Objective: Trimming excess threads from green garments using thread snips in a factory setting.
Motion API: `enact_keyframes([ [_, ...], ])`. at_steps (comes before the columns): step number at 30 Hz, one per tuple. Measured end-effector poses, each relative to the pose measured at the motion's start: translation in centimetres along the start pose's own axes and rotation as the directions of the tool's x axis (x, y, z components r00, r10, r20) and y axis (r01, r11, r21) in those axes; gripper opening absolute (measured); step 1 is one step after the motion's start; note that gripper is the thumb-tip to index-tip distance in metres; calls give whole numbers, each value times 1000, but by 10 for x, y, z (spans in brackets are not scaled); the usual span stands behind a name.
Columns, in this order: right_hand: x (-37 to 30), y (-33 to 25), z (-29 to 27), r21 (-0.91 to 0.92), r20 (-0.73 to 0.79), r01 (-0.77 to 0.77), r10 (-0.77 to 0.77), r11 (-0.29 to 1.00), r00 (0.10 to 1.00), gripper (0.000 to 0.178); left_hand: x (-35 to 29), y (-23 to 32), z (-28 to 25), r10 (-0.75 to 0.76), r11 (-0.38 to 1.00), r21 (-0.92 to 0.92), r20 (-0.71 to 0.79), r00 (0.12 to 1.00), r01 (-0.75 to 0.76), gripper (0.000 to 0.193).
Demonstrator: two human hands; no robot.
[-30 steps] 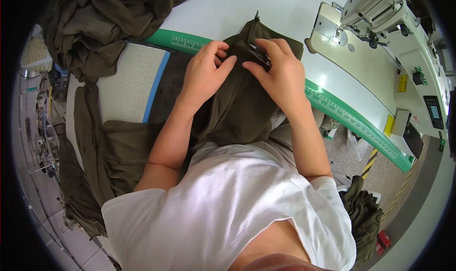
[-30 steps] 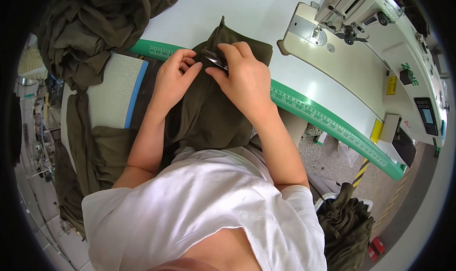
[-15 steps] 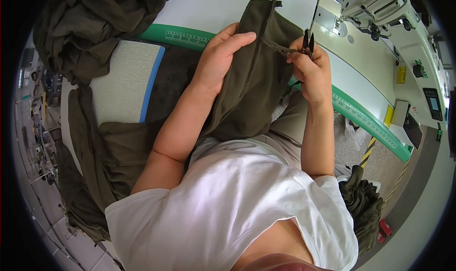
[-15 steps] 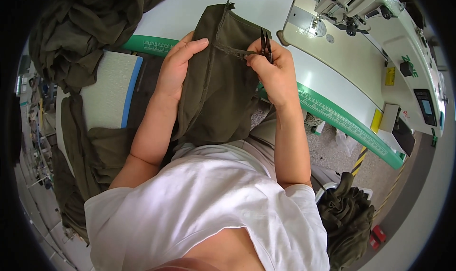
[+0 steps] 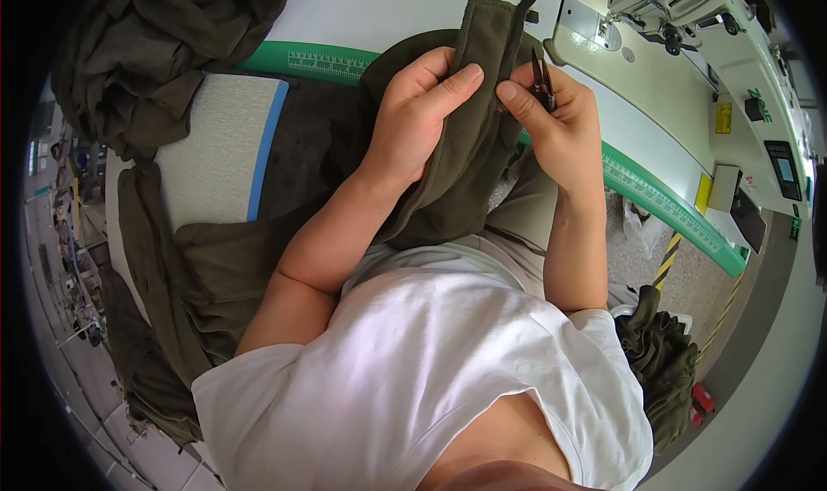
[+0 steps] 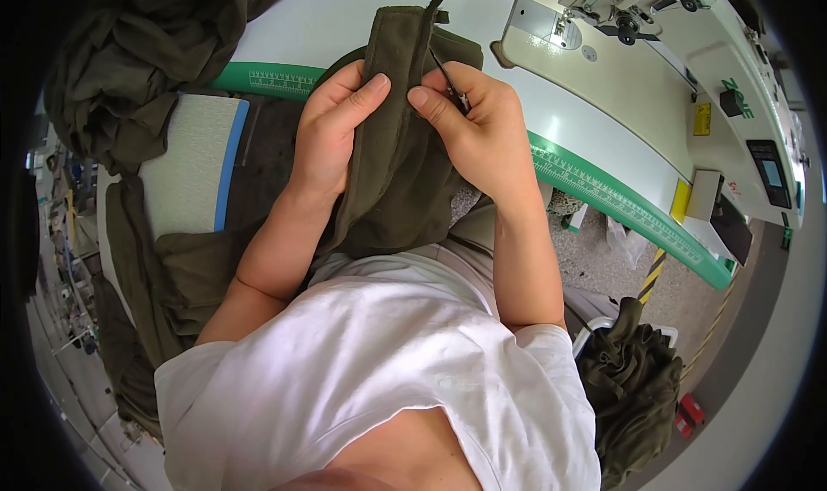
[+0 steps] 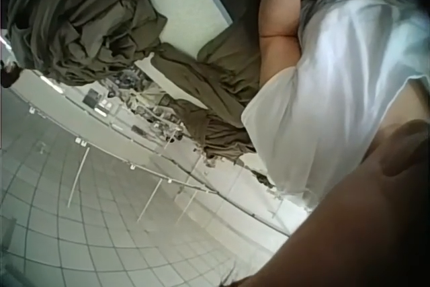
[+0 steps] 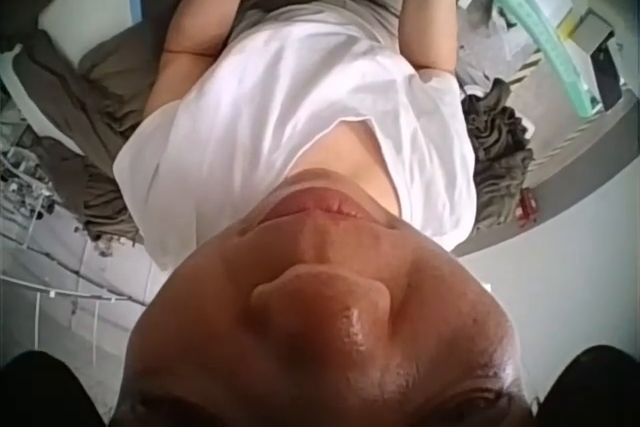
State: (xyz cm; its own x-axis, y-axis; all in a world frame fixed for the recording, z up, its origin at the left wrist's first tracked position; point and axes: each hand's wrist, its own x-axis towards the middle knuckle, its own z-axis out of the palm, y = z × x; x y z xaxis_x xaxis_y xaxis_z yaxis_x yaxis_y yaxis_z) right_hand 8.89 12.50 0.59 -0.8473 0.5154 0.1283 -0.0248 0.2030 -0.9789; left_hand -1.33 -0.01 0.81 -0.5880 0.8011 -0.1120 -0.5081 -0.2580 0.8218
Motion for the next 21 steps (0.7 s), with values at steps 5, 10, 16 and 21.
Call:
enact_keyframes([
  [5,-2,4,-4,147,35,-73,68,987,997,11,0,-2,3,-13,1000,-24,17,1000,13,15],
  [10,-4,4,-8,222,48,-117,109,968,993,10,5,-5,-1,37,988,145,66,997,-46,15],
  [16,-5,3,-10,405,50,-171,165,898,985,8,6,-6,3,23,989,147,90,996,-36,15],
  [21,-5,10,-15,610,130,-275,249,743,960,9,3,-6,10,-76,997,3,59,995,76,16],
])
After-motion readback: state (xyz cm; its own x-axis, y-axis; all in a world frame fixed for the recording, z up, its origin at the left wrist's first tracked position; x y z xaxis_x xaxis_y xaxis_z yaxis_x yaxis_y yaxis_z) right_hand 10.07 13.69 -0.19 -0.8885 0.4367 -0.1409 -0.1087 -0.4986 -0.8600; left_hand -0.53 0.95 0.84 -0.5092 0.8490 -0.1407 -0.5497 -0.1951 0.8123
